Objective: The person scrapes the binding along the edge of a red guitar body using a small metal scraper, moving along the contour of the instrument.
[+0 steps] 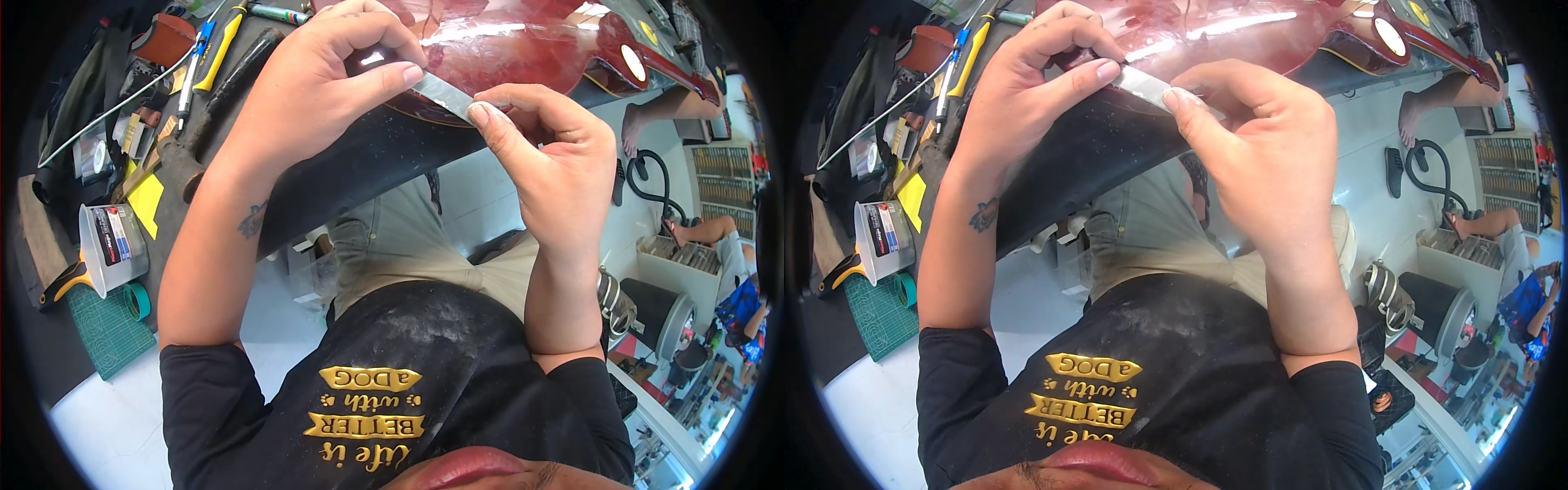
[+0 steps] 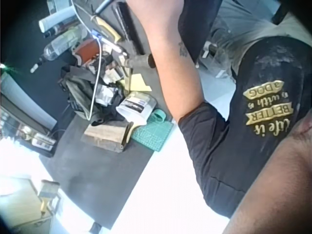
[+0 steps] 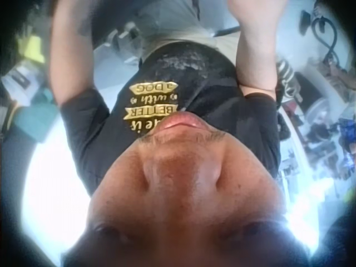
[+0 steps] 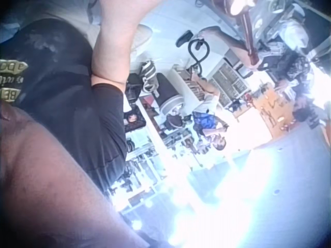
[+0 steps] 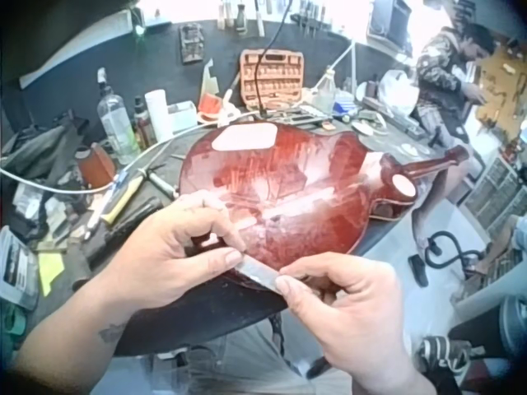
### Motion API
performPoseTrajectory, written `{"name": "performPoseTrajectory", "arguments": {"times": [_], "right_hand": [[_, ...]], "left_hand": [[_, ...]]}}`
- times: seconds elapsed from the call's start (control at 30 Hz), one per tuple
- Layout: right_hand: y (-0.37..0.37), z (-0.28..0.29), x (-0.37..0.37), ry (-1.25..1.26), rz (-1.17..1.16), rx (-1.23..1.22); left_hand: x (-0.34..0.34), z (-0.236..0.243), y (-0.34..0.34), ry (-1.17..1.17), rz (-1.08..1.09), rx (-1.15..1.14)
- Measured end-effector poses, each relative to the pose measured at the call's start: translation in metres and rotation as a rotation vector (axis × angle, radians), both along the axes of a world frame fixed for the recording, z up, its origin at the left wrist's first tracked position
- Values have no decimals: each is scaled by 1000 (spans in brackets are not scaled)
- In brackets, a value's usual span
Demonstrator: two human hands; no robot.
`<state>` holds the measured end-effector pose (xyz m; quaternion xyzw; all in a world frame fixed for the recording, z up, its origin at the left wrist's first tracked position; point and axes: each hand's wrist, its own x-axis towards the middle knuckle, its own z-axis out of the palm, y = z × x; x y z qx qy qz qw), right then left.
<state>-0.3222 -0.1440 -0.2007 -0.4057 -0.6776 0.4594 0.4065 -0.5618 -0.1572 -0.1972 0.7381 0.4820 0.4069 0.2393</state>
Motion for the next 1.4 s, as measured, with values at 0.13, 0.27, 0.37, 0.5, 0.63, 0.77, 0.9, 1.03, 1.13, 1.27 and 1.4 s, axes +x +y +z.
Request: {"name": "performPoseTrajectory", "arguments": {"times": [0.13, 0.27, 0.37, 0.5, 0.63, 0.77, 0.9, 1.03, 1.13, 1.27, 1.4], "right_hand": [[1, -3, -1, 18, -15, 66], [1, -6, -3, 51, -29, 89], [-2, -5, -2, 31, -20, 74], [-3, -9, -3, 20, -15, 111], [-8, -7, -3, 13, 17, -18], [-7, -12, -2, -67, 36, 32], [-5, -14, -3, -90, 32, 93], [1, -25, -8, 74, -45, 129], [1, -27, -6, 55, -57, 154], [0, -28, -6, 43, -45, 149], [0, -28, -4, 22, -32, 150]], "left_hand": [[7, -4, -2, 17, 77, 83], [4, -4, 0, 65, 51, 126], [2, -4, -2, 65, 34, 79], [1, -4, -3, 26, 7, -3], [-5, -8, -1, 55, -35, -15], [-11, -9, 1, -53, -74, -127], [-13, -10, 3, 63, -120, 7], [-5, -12, 3, 35, -45, 50], [-5, -9, 3, 94, -46, 15], [-7, -13, 2, 26, -72, -5], [-6, -11, 0, 32, -47, -25]]}}
